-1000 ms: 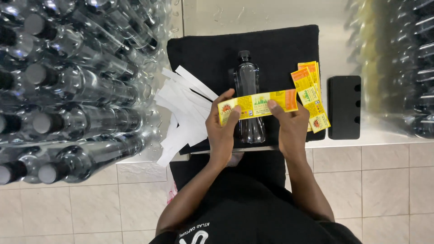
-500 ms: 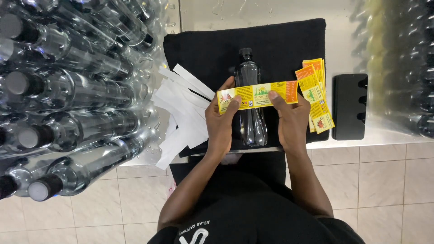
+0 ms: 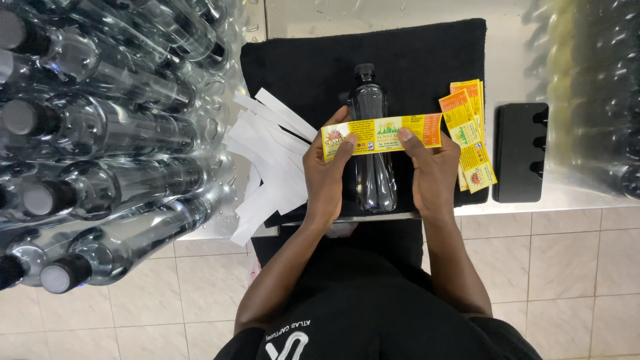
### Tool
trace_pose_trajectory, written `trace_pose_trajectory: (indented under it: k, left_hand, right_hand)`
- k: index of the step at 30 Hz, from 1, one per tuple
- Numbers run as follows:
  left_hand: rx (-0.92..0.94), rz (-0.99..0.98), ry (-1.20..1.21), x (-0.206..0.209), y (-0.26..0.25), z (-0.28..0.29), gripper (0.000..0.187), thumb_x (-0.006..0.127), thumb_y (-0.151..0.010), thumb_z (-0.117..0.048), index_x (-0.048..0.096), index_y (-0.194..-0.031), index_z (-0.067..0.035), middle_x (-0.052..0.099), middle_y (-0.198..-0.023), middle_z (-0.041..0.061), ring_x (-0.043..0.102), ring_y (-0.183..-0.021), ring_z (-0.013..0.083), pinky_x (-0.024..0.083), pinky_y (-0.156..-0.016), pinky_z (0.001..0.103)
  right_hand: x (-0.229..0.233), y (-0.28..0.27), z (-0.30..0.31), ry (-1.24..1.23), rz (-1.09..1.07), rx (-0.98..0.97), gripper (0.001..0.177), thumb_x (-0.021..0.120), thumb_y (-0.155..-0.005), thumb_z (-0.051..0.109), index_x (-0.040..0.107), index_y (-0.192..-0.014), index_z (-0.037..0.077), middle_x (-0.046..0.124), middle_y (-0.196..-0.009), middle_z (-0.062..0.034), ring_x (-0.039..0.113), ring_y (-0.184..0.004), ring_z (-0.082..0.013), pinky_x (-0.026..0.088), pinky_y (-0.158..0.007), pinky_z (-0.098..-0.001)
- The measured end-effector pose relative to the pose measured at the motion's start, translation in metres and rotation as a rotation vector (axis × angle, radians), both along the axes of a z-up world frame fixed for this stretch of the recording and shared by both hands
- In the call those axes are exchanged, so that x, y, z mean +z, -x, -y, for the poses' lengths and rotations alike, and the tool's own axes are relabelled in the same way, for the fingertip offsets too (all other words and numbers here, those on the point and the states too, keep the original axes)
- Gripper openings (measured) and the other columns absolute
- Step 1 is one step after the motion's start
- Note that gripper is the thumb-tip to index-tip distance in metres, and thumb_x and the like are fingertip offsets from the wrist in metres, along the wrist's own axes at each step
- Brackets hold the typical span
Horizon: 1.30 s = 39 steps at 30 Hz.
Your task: Manually applying adhesive labels to plastic bottles at a production station.
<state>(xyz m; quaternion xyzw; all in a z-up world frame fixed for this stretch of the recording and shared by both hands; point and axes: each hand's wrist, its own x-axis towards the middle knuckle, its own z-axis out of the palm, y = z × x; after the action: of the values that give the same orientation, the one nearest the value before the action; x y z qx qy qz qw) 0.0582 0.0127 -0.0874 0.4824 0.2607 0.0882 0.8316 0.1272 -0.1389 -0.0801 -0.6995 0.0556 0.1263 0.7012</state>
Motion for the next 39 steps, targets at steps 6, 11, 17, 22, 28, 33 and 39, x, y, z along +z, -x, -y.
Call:
trace_pose_trajectory:
  k: [6,11,17,22,28,33,39]
  left_hand:
    - [0.009,0.003,0.001,0.003,0.0,0.0,0.059,0.074,-0.104,-0.02,0.057,-0.161,-0.012,0.057,-0.162,0.018,0.057,-0.148,0.0439,0.044,-0.122,0.055]
    - [0.009,0.005,-0.002,0.002,0.0,-0.001,0.059,0.074,-0.105,-0.019,0.057,-0.161,-0.012,0.057,-0.161,0.019,0.058,-0.146,0.0425,0.047,-0.12,0.053]
    - [0.006,-0.021,-0.017,0.005,0.0,-0.002,0.058,0.074,-0.104,-0.02,0.058,-0.159,-0.013,0.057,-0.16,0.02,0.059,-0.145,0.0431,0.049,-0.119,0.052]
    - [0.016,-0.019,-0.033,0.004,0.0,-0.001,0.057,0.075,-0.104,-0.022,0.059,-0.158,-0.013,0.056,-0.159,0.019,0.058,-0.147,0.044,0.05,-0.117,0.049]
    - [0.025,-0.02,-0.061,0.002,0.0,0.001,0.057,0.076,-0.104,-0.023,0.059,-0.157,-0.014,0.057,-0.159,0.019,0.058,-0.147,0.046,0.052,-0.116,0.049]
    - [0.042,0.0,-0.1,0.005,-0.001,0.004,0.051,0.073,-0.106,-0.021,0.06,-0.154,-0.011,0.055,-0.16,0.018,0.055,-0.151,0.0459,0.053,-0.114,0.045]
    - [0.085,0.032,-0.181,0.007,-0.003,0.016,0.039,0.07,-0.107,-0.015,0.062,-0.144,-0.005,0.053,-0.161,0.02,0.051,-0.154,0.045,0.052,-0.115,0.046]
  right_hand:
    - [-0.003,0.0,0.001,0.0,0.009,0.008,0.034,0.08,-0.105,0.024,0.073,-0.131,0.004,0.071,-0.125,-0.0189,0.069,-0.122,-0.0248,0.054,-0.118,-0.0571]
    - [-0.001,0.001,0.001,0.014,0.019,0.012,0.034,0.079,-0.105,0.022,0.073,-0.131,0.002,0.07,-0.125,-0.0209,0.069,-0.122,-0.0269,0.053,-0.119,-0.0582]
    - [-0.004,-0.001,-0.002,0.046,0.029,0.006,0.033,0.081,-0.105,0.024,0.074,-0.13,0.003,0.072,-0.121,-0.0204,0.071,-0.119,-0.0271,0.054,-0.117,-0.0571]
    - [-0.003,-0.001,0.0,0.071,0.039,0.006,0.031,0.08,-0.105,0.023,0.075,-0.128,0.002,0.072,-0.118,-0.0191,0.069,-0.116,-0.0237,0.055,-0.115,-0.0557]
    - [-0.001,0.0,-0.003,0.116,0.042,0.005,0.03,0.082,-0.104,0.024,0.076,-0.124,0.002,0.074,-0.112,-0.0184,0.07,-0.111,-0.0217,0.058,-0.11,-0.0525]
    - [0.004,0.003,-0.005,0.186,0.051,0.004,0.031,0.084,-0.103,0.028,0.077,-0.122,0.004,0.074,-0.107,-0.0162,0.07,-0.102,-0.0192,0.06,-0.103,-0.0464]
    - [0.007,0.004,-0.005,0.256,0.109,0.029,0.031,0.086,-0.102,0.026,0.078,-0.118,0.0,0.074,-0.103,-0.0197,0.07,-0.102,-0.0217,0.06,-0.099,-0.0488]
